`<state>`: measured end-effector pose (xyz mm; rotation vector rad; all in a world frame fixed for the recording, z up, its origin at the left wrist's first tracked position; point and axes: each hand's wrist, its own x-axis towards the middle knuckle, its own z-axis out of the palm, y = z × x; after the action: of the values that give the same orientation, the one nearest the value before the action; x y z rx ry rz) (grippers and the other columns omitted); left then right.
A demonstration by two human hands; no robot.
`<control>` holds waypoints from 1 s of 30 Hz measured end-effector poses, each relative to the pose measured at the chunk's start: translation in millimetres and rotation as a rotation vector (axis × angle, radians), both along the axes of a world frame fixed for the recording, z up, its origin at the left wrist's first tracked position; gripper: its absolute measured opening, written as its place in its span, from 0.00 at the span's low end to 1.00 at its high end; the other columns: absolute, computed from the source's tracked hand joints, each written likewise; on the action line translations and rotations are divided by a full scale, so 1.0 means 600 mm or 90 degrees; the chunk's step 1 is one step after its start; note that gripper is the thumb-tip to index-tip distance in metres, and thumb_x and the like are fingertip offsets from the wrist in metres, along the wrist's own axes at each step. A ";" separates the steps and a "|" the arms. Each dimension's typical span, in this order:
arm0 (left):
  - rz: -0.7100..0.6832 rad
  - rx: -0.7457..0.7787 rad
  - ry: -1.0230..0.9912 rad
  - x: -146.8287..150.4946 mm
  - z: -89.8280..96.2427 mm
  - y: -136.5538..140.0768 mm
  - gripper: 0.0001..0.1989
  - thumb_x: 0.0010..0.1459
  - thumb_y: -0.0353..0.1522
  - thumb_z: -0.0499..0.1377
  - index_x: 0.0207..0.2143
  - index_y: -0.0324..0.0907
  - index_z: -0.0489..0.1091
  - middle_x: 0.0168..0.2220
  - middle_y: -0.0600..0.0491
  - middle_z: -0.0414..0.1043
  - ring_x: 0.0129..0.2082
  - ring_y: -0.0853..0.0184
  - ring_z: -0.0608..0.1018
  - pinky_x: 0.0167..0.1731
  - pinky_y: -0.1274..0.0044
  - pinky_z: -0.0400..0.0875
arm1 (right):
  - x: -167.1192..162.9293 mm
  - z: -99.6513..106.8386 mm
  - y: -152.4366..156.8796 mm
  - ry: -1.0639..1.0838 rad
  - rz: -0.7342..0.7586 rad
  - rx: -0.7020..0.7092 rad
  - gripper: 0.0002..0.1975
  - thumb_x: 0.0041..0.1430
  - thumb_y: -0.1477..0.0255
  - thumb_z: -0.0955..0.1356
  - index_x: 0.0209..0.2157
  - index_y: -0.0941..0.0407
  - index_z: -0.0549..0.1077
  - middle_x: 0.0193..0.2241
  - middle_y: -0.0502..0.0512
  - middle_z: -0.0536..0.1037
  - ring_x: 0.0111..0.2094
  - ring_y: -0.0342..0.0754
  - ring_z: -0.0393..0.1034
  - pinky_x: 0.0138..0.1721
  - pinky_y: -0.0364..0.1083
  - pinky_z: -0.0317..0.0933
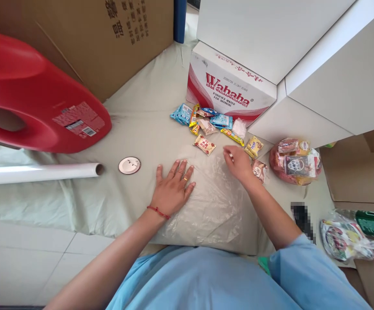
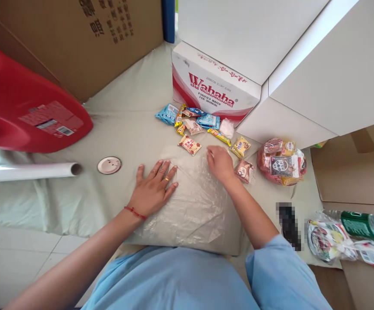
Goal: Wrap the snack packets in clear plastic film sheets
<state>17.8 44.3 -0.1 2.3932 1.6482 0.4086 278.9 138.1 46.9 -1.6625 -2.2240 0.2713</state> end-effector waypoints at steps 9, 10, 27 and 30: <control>-0.007 0.015 0.012 -0.006 -0.001 -0.001 0.27 0.74 0.43 0.45 0.71 0.47 0.60 0.74 0.45 0.53 0.74 0.53 0.57 0.70 0.42 0.34 | -0.109 -0.011 0.178 -0.049 -0.059 -0.015 0.21 0.69 0.72 0.61 0.59 0.60 0.73 0.56 0.69 0.77 0.55 0.62 0.70 0.56 0.58 0.65; -0.006 0.016 0.007 -0.006 -0.003 -0.001 0.27 0.74 0.43 0.45 0.71 0.48 0.60 0.74 0.45 0.53 0.74 0.53 0.57 0.70 0.42 0.34 | -0.102 -0.005 0.170 0.006 -0.089 -0.018 0.20 0.70 0.70 0.61 0.58 0.60 0.74 0.53 0.68 0.79 0.53 0.61 0.72 0.54 0.57 0.67; -0.007 0.013 -0.020 -0.006 0.000 0.001 0.26 0.74 0.38 0.43 0.70 0.46 0.61 0.74 0.44 0.54 0.74 0.52 0.58 0.70 0.41 0.35 | 0.014 0.019 -0.215 -0.003 0.285 -0.238 0.31 0.66 0.72 0.68 0.69 0.45 0.65 0.71 0.59 0.64 0.58 0.54 0.76 0.50 0.52 0.77; -0.004 0.015 -0.019 -0.006 -0.001 0.001 0.26 0.74 0.38 0.43 0.70 0.48 0.61 0.74 0.44 0.55 0.74 0.52 0.59 0.70 0.42 0.35 | 0.026 0.051 -0.147 0.046 0.318 -0.268 0.19 0.69 0.67 0.68 0.60 0.47 0.75 0.62 0.58 0.75 0.53 0.51 0.78 0.49 0.49 0.75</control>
<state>14.4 45.1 -0.5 2.3963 1.6307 0.4630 294.5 50.2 77.8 -1.2048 -2.6233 0.9643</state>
